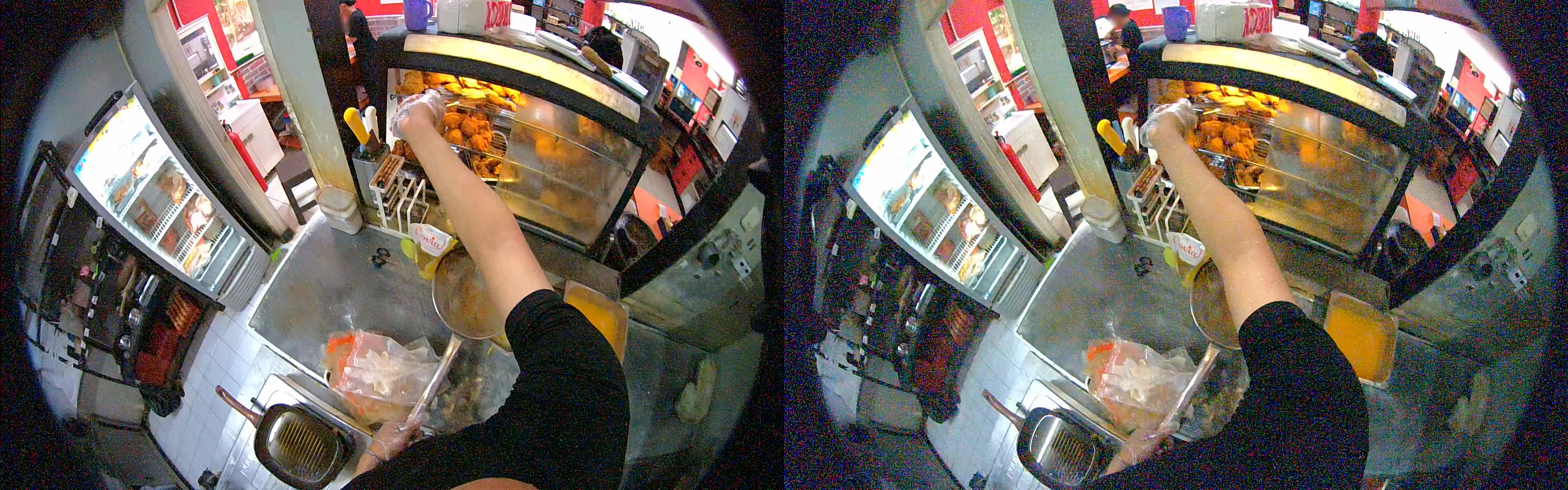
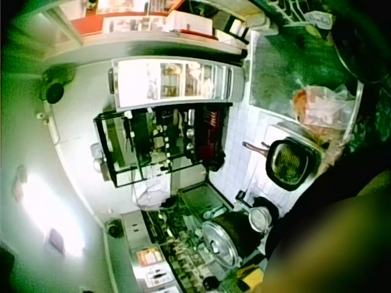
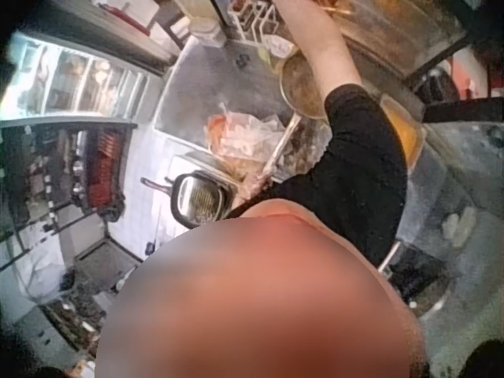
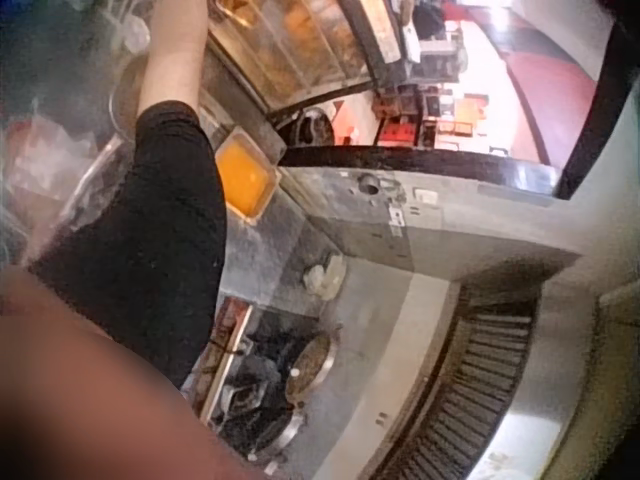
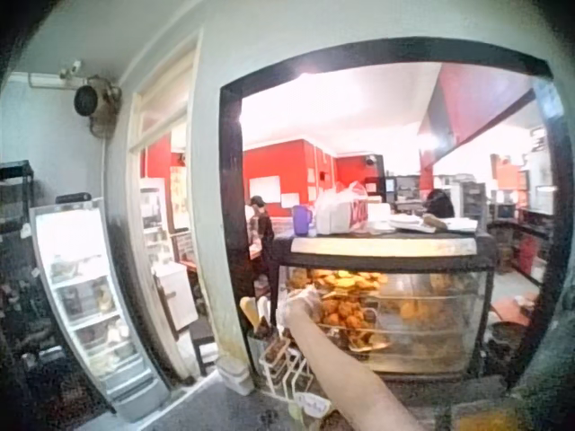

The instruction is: The person uses tongs to transfer fried chicken pieces from a metal strainer into a heated glass display case. They repeatedly pick up pieces and place them onto the warming rack inside the case.

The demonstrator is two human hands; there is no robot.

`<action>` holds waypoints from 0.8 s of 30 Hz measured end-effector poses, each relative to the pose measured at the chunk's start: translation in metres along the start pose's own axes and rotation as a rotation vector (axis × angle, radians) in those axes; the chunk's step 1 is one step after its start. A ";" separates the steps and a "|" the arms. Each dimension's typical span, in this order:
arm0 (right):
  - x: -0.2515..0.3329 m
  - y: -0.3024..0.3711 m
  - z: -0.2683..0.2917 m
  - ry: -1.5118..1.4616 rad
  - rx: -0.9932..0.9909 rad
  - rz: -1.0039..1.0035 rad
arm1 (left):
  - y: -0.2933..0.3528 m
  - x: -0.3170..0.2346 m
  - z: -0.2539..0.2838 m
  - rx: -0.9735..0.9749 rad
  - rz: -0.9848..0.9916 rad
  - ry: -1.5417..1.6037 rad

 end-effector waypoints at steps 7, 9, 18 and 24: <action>-0.022 -0.008 -0.015 0.218 0.187 -0.122 | 0.006 -0.004 0.001 0.010 0.004 0.061; -0.034 -0.027 -0.018 0.307 0.208 -0.229 | 0.004 -0.012 0.003 0.005 -0.043 0.068; 0.016 -0.047 -0.011 0.685 0.481 -0.575 | 0.003 -0.011 0.001 0.034 -0.092 0.113; 0.086 0.004 0.003 0.917 0.405 -0.742 | 0.011 -0.024 0.004 0.027 -0.132 0.066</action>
Point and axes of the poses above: each hand's wrist, its own y-axis away from the middle knuckle, its own z-axis out of the back of the hand, x = y × z, the point moved 10 cm from there along -y, towards the middle knuckle, and after that the axes turned 10 degrees about -y, right-handed, at the moved point
